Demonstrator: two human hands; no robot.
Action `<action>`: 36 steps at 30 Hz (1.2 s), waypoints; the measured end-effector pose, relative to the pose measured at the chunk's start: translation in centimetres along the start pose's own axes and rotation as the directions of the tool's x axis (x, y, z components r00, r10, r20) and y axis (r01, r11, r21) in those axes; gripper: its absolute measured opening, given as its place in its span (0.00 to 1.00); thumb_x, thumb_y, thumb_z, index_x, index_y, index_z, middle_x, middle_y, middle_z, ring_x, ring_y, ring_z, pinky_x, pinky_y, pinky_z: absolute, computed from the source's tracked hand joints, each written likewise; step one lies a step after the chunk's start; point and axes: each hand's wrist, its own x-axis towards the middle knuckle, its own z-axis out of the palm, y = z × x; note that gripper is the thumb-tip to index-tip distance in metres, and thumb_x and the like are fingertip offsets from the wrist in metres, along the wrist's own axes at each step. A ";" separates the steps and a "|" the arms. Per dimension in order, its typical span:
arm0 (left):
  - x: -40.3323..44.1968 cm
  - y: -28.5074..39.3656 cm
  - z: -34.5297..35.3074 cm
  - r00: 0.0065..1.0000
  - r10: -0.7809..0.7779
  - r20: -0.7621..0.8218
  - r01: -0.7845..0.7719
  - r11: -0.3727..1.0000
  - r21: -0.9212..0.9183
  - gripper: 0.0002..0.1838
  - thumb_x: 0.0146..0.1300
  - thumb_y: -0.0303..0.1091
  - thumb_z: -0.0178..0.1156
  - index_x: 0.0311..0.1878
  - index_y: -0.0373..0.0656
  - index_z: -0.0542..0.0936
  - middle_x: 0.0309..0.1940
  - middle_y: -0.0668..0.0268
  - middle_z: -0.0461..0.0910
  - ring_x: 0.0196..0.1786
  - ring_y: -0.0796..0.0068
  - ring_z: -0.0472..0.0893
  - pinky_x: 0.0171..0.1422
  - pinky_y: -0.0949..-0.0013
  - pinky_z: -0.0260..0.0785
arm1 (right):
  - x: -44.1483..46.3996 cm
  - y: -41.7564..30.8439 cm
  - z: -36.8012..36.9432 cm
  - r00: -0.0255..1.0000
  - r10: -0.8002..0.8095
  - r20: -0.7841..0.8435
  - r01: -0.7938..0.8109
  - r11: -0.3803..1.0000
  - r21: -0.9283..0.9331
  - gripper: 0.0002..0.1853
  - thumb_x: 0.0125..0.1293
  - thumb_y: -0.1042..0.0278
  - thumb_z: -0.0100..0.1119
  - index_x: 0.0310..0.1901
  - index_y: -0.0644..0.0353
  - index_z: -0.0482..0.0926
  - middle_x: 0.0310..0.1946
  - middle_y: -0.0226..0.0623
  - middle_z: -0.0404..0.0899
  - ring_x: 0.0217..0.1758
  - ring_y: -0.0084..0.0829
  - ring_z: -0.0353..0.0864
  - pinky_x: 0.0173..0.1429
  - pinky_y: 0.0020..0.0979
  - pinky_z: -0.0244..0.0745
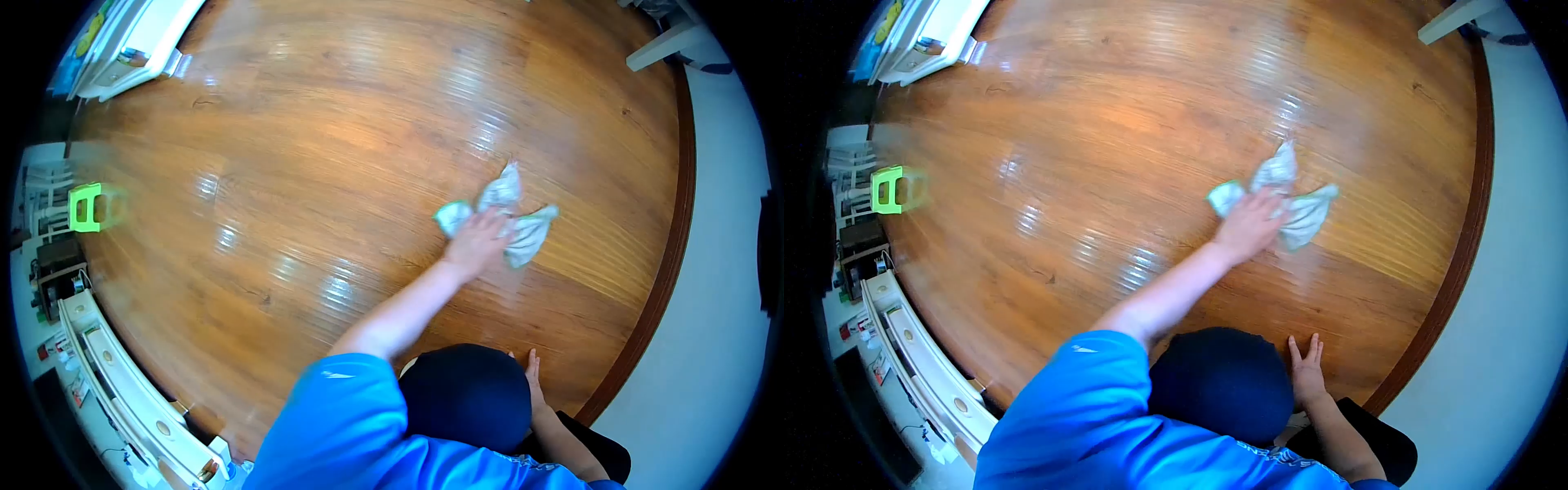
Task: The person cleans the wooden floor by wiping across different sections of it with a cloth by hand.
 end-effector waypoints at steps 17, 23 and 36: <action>-6.9 -10.6 -4.8 0.549 -0.531 -0.645 0.807 0.538 0.244 0.24 0.62 0.40 0.54 0.59 0.37 0.73 0.54 0.44 0.71 0.60 0.43 0.68 0.64 0.46 0.59 | 1.8 -0.7 5.4 0.946 0.032 -0.322 -0.013 0.998 0.060 0.39 0.63 0.66 0.57 0.74 0.52 0.51 0.70 0.76 0.30 0.72 0.78 0.33 0.71 0.55 0.58; 2.0 8.3 4.1 0.942 -0.335 -0.037 0.337 0.932 0.132 0.27 0.58 0.32 0.58 0.63 0.47 0.72 0.68 0.49 0.61 0.72 0.45 0.57 0.72 0.42 0.51 | -0.2 -0.4 -3.3 0.904 0.270 -0.332 0.030 0.734 0.679 0.43 0.57 0.67 0.68 0.71 0.60 0.54 0.69 0.69 0.47 0.72 0.64 0.50 0.72 0.49 0.57; -2.6 5.4 0.0 0.981 -0.183 0.061 0.179 0.981 0.071 0.27 0.65 0.34 0.58 0.68 0.49 0.67 0.70 0.51 0.60 0.73 0.44 0.56 0.73 0.46 0.52 | 12.0 0.8 -14.0 0.679 0.402 -0.614 -0.093 0.877 0.472 0.45 0.55 0.43 0.67 0.73 0.41 0.57 0.74 0.50 0.47 0.75 0.67 0.40 0.73 0.63 0.46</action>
